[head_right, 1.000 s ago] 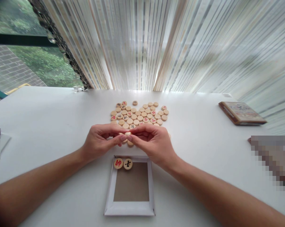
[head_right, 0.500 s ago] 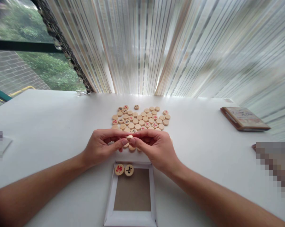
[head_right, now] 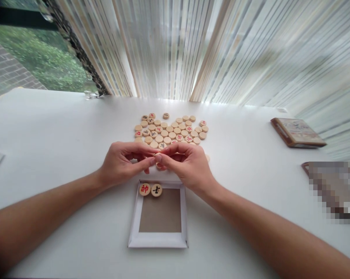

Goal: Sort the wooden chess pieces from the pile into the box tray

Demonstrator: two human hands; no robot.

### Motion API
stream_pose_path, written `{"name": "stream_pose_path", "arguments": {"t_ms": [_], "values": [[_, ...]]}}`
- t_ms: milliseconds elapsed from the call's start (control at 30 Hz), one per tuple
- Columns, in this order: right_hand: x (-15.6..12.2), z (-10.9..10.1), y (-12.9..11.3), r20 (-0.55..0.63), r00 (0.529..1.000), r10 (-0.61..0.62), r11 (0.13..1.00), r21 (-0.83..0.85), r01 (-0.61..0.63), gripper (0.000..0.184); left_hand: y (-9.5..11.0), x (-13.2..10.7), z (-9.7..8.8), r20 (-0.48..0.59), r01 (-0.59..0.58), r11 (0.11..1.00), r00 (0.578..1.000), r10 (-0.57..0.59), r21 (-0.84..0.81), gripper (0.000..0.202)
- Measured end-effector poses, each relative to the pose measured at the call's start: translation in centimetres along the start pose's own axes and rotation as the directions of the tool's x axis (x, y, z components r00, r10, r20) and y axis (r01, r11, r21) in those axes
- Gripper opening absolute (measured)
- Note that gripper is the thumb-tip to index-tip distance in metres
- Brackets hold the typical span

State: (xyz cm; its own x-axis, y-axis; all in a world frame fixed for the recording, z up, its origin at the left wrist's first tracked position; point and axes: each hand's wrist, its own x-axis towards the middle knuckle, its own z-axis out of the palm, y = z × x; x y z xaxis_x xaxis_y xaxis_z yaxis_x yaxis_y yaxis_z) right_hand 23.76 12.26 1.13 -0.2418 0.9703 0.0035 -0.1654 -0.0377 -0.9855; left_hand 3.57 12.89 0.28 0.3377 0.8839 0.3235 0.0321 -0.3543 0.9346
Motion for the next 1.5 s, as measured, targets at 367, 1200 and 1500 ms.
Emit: {"name": "stream_pose_path", "arguments": {"t_ms": [367,1200,1500], "values": [[0.05,0.19,-0.13,-0.027,1.0,-0.016,1.0,-0.011,0.016,0.031,-0.18,0.14,-0.26,0.027,0.054,0.991,0.998,-0.051,-0.125,0.016],[-0.01,0.37,0.08,-0.019,0.999,-0.026,1.0,-0.003,0.026,0.029,-0.26,-0.01,-0.2,0.068,-0.011,1.0,0.998,0.012,-0.026,0.027],[-0.03,0.33,-0.08,-0.009,1.0,-0.026,1.0,0.007,0.026,0.03,-0.38,0.27,-0.21,0.06,0.079,0.977,0.996,-0.068,-0.2,0.016]]}}
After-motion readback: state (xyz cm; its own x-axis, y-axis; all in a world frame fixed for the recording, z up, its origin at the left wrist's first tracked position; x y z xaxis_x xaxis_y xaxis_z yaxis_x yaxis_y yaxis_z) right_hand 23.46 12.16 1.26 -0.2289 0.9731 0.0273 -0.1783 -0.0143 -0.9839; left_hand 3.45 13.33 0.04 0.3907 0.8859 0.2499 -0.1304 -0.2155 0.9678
